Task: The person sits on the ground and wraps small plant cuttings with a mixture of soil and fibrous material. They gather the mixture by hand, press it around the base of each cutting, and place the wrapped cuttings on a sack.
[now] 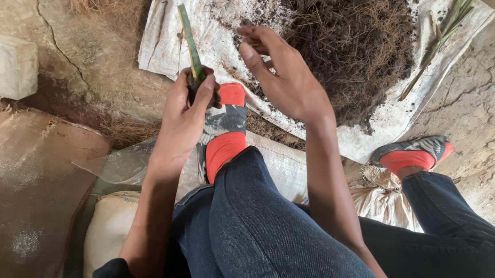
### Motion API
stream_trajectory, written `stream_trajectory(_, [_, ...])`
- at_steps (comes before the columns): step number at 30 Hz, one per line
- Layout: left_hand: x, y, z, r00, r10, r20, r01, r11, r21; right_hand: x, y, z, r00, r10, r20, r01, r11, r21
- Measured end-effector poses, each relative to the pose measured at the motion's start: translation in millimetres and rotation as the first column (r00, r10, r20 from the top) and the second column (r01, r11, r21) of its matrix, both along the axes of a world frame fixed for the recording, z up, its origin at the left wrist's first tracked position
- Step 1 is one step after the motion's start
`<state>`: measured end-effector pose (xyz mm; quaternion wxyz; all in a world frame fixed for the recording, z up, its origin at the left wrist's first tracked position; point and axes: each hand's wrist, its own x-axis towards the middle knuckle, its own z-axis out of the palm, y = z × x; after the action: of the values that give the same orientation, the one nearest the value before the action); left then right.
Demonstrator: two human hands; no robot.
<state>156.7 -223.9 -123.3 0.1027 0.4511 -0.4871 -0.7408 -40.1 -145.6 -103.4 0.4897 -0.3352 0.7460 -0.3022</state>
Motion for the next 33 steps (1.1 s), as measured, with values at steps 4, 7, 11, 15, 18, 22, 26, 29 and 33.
stream_trajectory(4, [-12.0, -3.5, 5.3, 0.998, -0.047, 0.036, 0.05, 0.994, -0.099, 11.9, -2.3, -9.2, 0.969, -0.123, 0.216, 0.156, 0.977, -0.145])
stream_trajectory(7, [-22.9, -5.8, 7.6, 0.986, -0.136, -0.101, 0.117, 0.978, -0.174, 24.9, -5.3, -28.4, 0.869, -0.222, 0.442, 0.308, 0.942, -0.132])
stream_trajectory(11, [-37.1, -2.7, 14.9, 0.964, -0.242, -0.112, 0.224, 0.962, -0.156, 42.7, -6.7, -51.5, 0.787, -0.318, 0.529, 0.453, 0.88, -0.145])
stream_trajectory(15, [-53.4, 12.9, 31.5, 0.967, -0.204, -0.155, 0.212, 0.976, 0.037, 39.4, -10.2, -61.2, 0.56, -0.572, 0.599, 0.696, 0.717, 0.035])
stream_trajectory(18, [-58.8, 33.2, 46.0, 0.975, -0.112, -0.193, 0.114, 0.994, -0.003, 27.1, -7.3, -58.5, 0.535, -0.467, 0.704, 0.737, 0.666, -0.119])
stream_trajectory(22, [-45.2, 36.8, 52.1, 0.963, -0.125, -0.238, 0.077, 0.977, -0.2, 14.3, 1.4, -54.7, 0.537, -0.469, 0.701, 0.748, 0.649, -0.138])
stream_trajectory(26, [-23.5, 21.6, 47.3, 0.973, -0.131, -0.191, 0.079, 0.963, -0.259, -0.6, 9.5, -60.5, 0.475, -0.443, 0.76, 0.753, 0.652, -0.09])
stream_trajectory(29, [-17.1, 14.3, 40.9, 0.982, -0.1, -0.158, 0.067, 0.977, -0.204, -9.5, 19.3, -64.2, 0.416, -0.441, 0.795, 0.743, 0.669, -0.018])
stream_trajectory(33, [-10.3, 13.8, 37.9, 0.988, -0.127, -0.085, 0.084, 0.916, -0.393, -13.0, 26.4, -65.2, 0.514, -0.42, 0.748, 0.738, 0.661, -0.136])
